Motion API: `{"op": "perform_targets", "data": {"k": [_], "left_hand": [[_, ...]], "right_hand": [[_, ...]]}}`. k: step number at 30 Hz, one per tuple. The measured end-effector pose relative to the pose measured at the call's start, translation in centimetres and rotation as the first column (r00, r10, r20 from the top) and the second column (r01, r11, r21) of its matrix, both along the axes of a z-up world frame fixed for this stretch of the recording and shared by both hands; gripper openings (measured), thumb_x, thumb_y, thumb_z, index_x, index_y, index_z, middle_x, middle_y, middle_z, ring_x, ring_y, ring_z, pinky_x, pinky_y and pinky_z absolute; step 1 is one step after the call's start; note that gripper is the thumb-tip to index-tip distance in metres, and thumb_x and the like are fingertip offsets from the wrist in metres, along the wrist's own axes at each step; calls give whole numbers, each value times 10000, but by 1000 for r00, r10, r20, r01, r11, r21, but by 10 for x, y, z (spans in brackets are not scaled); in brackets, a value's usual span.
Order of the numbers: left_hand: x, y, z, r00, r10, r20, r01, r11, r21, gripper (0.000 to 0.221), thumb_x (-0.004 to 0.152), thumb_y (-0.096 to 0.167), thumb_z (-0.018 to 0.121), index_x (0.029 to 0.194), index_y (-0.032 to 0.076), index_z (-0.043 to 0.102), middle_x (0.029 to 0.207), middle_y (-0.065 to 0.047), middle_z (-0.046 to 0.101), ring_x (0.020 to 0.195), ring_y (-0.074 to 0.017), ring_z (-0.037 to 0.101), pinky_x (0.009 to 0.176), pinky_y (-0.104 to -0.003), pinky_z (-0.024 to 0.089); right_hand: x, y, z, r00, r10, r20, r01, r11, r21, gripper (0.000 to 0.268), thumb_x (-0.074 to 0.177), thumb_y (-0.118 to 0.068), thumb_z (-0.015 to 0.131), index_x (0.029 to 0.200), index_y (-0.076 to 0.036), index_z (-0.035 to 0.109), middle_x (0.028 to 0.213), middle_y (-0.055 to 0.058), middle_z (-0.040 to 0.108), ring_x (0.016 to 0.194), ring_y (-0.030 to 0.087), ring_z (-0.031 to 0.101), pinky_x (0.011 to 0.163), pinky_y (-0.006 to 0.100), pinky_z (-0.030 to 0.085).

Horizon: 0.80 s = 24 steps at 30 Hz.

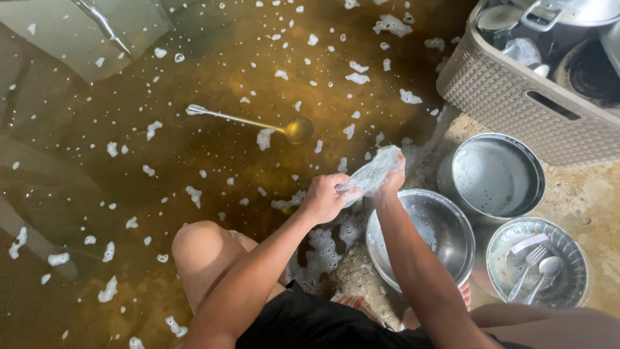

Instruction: Washing various dishes including a ladle, glass, and plate by hand in basins

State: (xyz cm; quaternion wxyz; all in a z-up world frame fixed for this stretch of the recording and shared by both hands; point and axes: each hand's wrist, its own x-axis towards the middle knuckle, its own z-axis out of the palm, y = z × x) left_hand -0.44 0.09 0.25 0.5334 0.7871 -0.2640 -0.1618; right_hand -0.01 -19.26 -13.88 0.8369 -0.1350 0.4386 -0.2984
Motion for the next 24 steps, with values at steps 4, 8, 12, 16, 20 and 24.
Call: {"op": "perform_targets", "data": {"k": [4, 8, 12, 16, 20, 24], "left_hand": [[0, 3, -7, 1000, 27, 12, -28, 998, 47, 183, 892, 185, 779, 920, 6, 753, 783, -181, 742, 715, -322, 730, 649, -392, 545], [1, 3, -8, 999, 38, -10, -37, 996, 87, 235, 899, 239, 785, 909, 6, 760, 791, -180, 747, 731, -328, 738, 661, -388, 553], [0, -1, -11, 998, 66, 7, -66, 992, 112, 306, 863, 298, 793, 907, -1, 744, 797, -210, 734, 781, -387, 735, 674, -441, 552], [1, -3, -10, 997, 81, -13, -79, 991, 105, 318, 886, 299, 796, 904, -13, 742, 810, -216, 741, 761, -367, 739, 670, -411, 558], [3, -6, -25, 993, 116, 38, -117, 993, 25, 319, 854, 320, 815, 844, 14, 726, 720, -183, 708, 663, -327, 704, 593, -394, 516], [-3, -5, -44, 990, 106, 90, -104, 994, -22, 325, 877, 307, 814, 738, 37, 700, 618, -109, 659, 536, -214, 607, 526, -322, 470]], "right_hand": [[2, 2, 16, 999, -22, -37, 21, 999, -37, 328, 767, -336, 876, 957, -84, 788, 944, 73, 760, 877, 191, 699, 888, 362, 586], [4, 7, 29, 997, -46, -68, 41, 996, -81, 311, 766, -335, 871, 928, -88, 775, 917, 56, 749, 857, 161, 688, 849, 332, 588], [-4, 20, 51, 996, -26, -83, 21, 998, -59, 366, 773, -392, 864, 956, -87, 781, 930, 60, 742, 883, 175, 694, 864, 363, 584], [-7, 17, 51, 995, -19, -97, 11, 996, -83, 337, 801, -373, 841, 958, -84, 772, 913, 64, 725, 865, 169, 684, 844, 351, 581], [-2, 23, 59, 994, -33, -101, 22, 994, -105, 337, 762, -378, 859, 928, -99, 769, 882, 65, 718, 836, 172, 680, 830, 355, 580], [-3, 12, 45, 995, -26, -101, 15, 994, -106, 355, 769, -382, 856, 923, -74, 770, 873, 78, 723, 821, 191, 689, 821, 375, 592]]}}
